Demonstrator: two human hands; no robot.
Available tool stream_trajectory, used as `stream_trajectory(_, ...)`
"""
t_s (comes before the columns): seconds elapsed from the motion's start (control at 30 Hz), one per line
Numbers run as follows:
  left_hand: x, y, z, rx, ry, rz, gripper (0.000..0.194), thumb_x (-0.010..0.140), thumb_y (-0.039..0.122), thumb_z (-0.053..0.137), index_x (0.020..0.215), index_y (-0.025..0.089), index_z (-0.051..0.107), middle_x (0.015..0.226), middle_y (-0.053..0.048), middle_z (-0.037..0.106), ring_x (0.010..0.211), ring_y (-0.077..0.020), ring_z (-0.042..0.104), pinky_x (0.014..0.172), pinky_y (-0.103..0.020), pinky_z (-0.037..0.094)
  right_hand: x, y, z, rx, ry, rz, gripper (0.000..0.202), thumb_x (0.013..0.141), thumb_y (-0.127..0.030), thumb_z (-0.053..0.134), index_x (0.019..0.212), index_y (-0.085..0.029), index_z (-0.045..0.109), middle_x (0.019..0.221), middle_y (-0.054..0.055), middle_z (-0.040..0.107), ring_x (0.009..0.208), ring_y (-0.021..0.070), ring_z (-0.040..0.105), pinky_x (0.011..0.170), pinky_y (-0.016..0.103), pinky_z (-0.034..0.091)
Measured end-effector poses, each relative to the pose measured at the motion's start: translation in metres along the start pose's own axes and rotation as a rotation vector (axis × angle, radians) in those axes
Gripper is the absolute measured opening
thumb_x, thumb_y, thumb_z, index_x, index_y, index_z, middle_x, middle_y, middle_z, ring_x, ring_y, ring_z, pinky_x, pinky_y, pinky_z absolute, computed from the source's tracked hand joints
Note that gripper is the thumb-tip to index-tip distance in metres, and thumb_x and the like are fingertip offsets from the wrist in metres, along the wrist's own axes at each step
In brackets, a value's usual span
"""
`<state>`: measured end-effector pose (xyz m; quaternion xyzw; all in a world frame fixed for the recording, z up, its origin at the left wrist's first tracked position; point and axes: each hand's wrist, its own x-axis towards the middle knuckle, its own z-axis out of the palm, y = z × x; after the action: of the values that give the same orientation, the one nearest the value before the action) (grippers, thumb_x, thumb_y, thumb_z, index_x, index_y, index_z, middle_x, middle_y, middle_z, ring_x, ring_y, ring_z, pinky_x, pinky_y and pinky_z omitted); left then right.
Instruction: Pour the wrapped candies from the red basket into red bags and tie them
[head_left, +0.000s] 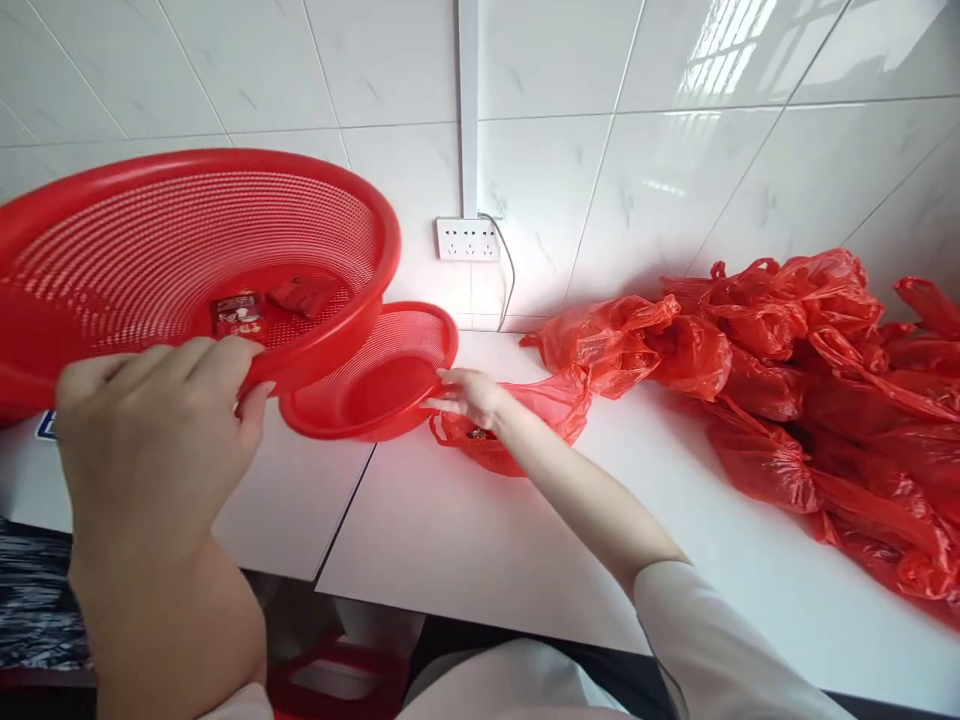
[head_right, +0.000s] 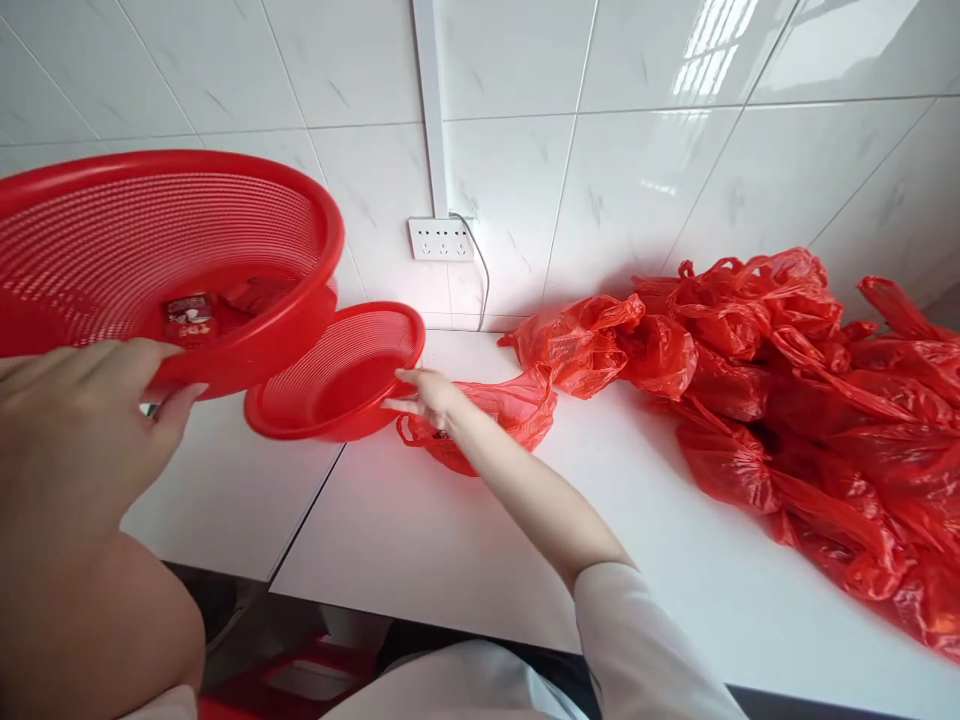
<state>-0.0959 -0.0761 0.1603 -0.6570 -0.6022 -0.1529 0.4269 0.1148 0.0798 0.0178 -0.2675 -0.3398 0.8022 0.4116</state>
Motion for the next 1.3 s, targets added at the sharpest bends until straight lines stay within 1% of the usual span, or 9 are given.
stream_trajectory(0.17, 0.019, 0.022, 0.003, -0.09, -0.019, 0.052, 0.013, 0.089, 0.029, 0.051, 0.101, 0.024, 0.054, 0.082, -0.004, 0.062, 0.084, -0.0272, 0.059, 0.08, -0.041, 0.038, 0.029, 0.054, 0.032, 0.043, -0.075, 0.153, 0.007, 0.089, -0.018, 0.057, 0.096, -0.016, 0.059, 0.092, 0.005, 0.069, 0.101, 0.021, 0.068, 0.09, 0.038, 0.058)
stream_trajectory(0.3, 0.036, 0.043, 0.025, -0.158, -0.044, 0.084, 0.016, 0.086, 0.022, 0.057, 0.101, 0.023, 0.055, 0.084, -0.003, 0.066, 0.083, -0.0252, 0.06, 0.087, -0.041, 0.039, 0.034, 0.087, 0.042, 0.054, -0.198, 0.184, 0.028, 0.082, -0.013, 0.063, 0.11, -0.018, 0.058, 0.115, 0.003, 0.065, 0.122, 0.0187, 0.058, 0.103, 0.04, 0.048)
stream_trajectory(0.43, 0.046, 0.064, 0.056, -0.231, -0.054, 0.127, 0.022, 0.083, 0.014, 0.057, 0.104, 0.022, 0.057, 0.089, -0.003, 0.068, 0.086, -0.0237, 0.062, 0.104, -0.045, 0.033, 0.014, 0.089, 0.027, -0.183, -0.461, 0.267, 0.047, 0.074, -0.019, 0.073, 0.119, -0.023, 0.061, 0.14, 0.006, 0.054, 0.128, 0.0218, 0.054, 0.105, 0.04, 0.042)
stream_trajectory(0.5, 0.047, 0.073, 0.074, -0.25, -0.082, 0.169, 0.023, 0.083, 0.013, 0.057, 0.103, 0.022, 0.058, 0.089, -0.004, 0.068, 0.087, -0.0237, 0.062, 0.106, -0.046, 0.031, -0.004, 0.079, 0.013, -0.36, -0.613, 0.293, 0.046, 0.078, -0.027, 0.071, 0.123, -0.024, 0.061, 0.138, 0.009, 0.056, 0.12, 0.0217, 0.06, 0.099, 0.036, 0.045)
stream_trajectory(0.57, 0.046, 0.082, 0.092, -0.272, -0.113, 0.204, 0.021, 0.082, 0.012, 0.056, 0.1, 0.023, 0.059, 0.086, -0.003, 0.068, 0.087, -0.0238, 0.062, 0.107, -0.047, 0.03, -0.026, 0.068, -0.002, -0.477, -0.677, 0.286, 0.045, 0.082, -0.032, 0.068, 0.125, -0.023, 0.06, 0.132, 0.011, 0.061, 0.112, 0.0198, 0.064, 0.092, 0.032, 0.047)
stream_trajectory(0.77, 0.042, 0.109, 0.141, -0.328, -0.135, 0.28, 0.022, 0.083, 0.007, 0.047, 0.089, 0.024, 0.06, 0.083, -0.004, 0.067, 0.085, -0.0246, 0.06, 0.108, -0.049, 0.029, -0.107, 0.041, -0.04, -0.577, -0.606, 0.197, 0.041, 0.085, -0.037, 0.067, 0.122, -0.018, 0.063, 0.122, 0.012, 0.065, 0.106, 0.0168, 0.065, 0.095, 0.032, 0.047)
stream_trajectory(0.93, 0.043, 0.122, 0.15, -0.423, -0.128, 0.311, 0.021, 0.085, 0.01, 0.046, 0.091, 0.022, 0.061, 0.081, -0.006, 0.065, 0.083, -0.0249, 0.058, 0.107, -0.047, 0.029, -0.155, 0.029, -0.06, -0.775, -0.505, 0.151, 0.038, 0.089, -0.038, 0.063, 0.123, -0.02, 0.063, 0.124, 0.011, 0.066, 0.11, 0.0188, 0.064, 0.094, 0.033, 0.05)
stream_trajectory(1.2, 0.018, 0.115, 0.173, -0.46, -0.238, 0.304, 0.018, 0.09, 0.016, 0.046, 0.1, 0.021, 0.061, 0.085, -0.008, 0.064, 0.087, -0.0268, 0.057, 0.087, -0.042, 0.036, -0.171, 0.033, -0.079, -0.817, -0.377, 0.116, 0.035, 0.093, -0.039, 0.057, 0.123, -0.021, 0.062, 0.122, 0.01, 0.066, 0.111, 0.0198, 0.063, 0.095, 0.035, 0.05)
stream_trajectory(1.3, 0.005, 0.106, 0.186, -0.449, -0.261, 0.299, 0.016, 0.089, 0.015, 0.048, 0.095, 0.022, 0.06, 0.083, -0.007, 0.063, 0.087, -0.0259, 0.057, 0.09, -0.042, 0.034, -0.171, 0.033, -0.082, -0.863, -0.348, 0.106, 0.035, 0.093, -0.04, 0.057, 0.123, -0.022, 0.062, 0.121, 0.009, 0.066, 0.109, 0.0201, 0.063, 0.093, 0.034, 0.051)
